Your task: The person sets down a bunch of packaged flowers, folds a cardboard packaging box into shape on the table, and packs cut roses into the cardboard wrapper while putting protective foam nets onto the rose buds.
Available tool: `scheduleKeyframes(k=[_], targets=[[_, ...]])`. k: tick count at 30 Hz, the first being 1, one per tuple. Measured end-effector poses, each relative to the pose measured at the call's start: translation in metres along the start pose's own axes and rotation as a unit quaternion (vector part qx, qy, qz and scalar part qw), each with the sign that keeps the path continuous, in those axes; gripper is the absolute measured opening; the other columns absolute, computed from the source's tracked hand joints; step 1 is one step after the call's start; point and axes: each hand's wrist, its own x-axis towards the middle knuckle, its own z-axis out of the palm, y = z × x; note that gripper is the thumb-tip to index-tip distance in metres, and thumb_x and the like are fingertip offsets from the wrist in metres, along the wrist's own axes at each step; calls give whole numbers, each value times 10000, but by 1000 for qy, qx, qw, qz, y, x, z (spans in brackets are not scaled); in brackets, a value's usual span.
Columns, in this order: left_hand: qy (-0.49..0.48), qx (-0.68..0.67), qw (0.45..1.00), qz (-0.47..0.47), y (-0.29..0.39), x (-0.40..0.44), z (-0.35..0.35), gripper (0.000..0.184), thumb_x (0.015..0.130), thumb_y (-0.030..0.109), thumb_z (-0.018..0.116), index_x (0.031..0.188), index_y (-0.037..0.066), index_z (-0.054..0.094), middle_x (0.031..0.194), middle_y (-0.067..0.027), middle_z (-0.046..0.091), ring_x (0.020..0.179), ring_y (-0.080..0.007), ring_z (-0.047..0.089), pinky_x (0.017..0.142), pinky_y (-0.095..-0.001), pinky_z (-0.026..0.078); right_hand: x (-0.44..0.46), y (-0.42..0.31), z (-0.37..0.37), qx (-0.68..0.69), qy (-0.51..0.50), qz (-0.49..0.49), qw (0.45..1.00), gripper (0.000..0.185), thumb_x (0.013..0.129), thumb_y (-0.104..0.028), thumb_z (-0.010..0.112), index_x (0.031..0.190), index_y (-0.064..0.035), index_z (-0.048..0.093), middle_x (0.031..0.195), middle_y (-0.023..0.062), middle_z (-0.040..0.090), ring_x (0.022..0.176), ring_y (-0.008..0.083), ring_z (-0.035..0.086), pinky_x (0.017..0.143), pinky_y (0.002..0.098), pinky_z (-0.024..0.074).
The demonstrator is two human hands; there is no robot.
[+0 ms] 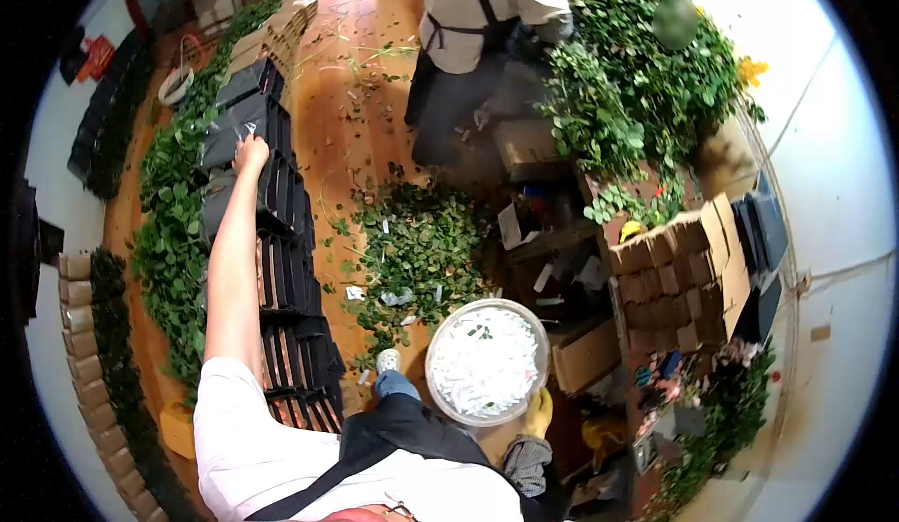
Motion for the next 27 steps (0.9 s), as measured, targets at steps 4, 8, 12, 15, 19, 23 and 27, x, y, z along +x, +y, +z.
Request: scheduleKeyframes(k=[4, 8, 12, 15, 19, 23, 27], targets=[[80, -201, 956, 198, 37, -62, -10, 361, 933, 299, 564, 1206, 79, 649, 1120, -136, 687, 1044, -300, 635, 920, -419, 484, -32, -34, 33, -50, -105, -46, 992, 384, 998, -120, 510, 1344, 46, 519, 1176, 156, 658, 1052, 215, 637, 926, 300, 507], [-236, -546, 741, 312, 123, -282, -87, 216, 1026, 198, 537, 1074, 17, 645, 928, -42, 646, 816, -109, 591, 742, -264, 472, -62, -27, 24, -151, -168, -111, 968, 384, 976, -187, 548, 1310, 0, 570, 1168, 189, 673, 1047, 242, 653, 924, 313, 498], [-516, -649, 349, 437, 163, -534, -195, 251, 1020, 275, 522, 976, 42, 607, 928, -42, 521, 840, -222, 493, 764, -372, 414, -91, -23, -12, -176, -158, -155, 959, 408, 958, -221, 557, 1309, -17, 583, 1070, 209, 683, 928, 263, 659, 842, 343, 514], [-677, -601, 75, 418, 160, -677, -236, 300, 1026, 329, 505, 966, 77, 656, 998, -104, 602, 895, -252, 549, 747, -377, 453, -102, -4, -57, -122, -136, -119, 976, 383, 957, -191, 555, 1289, -3, 588, 1038, 209, 687, 882, 282, 657, 800, 344, 515], [-766, -503, -288, 279, 170, -853, -228, 398, 1052, 367, 443, 1033, 47, 678, 1115, -176, 600, 940, -258, 564, 774, -388, 471, -109, 74, -134, -24, -17, -28, 999, 390, 966, -226, 559, 1319, -61, 580, 1066, 178, 690, 885, 266, 662, 806, 342, 524], [-806, -454, -344, 162, 156, -986, -228, 409, 1057, 355, 437, 1027, 15, 663, 1021, -152, 605, 892, -257, 559, 763, -364, 474, -145, 168, -232, -1, 100, 55, 993, 419, 952, -128, 590, 1354, -23, 540, 1014, 95, 698, 883, 144, 643, 791, 258, 513], [-877, -245, -393, 129, 171, -1089, -222, 435, 1022, 349, 414, 927, 0, 656, 986, -141, 586, 847, -268, 531, 777, -377, 446, -222, 233, -313, -58, 226, 117, 965, 442, 977, -222, 545, 1376, -36, 518, 1083, 168, 689, 920, 262, 684, 787, 371, 540]])
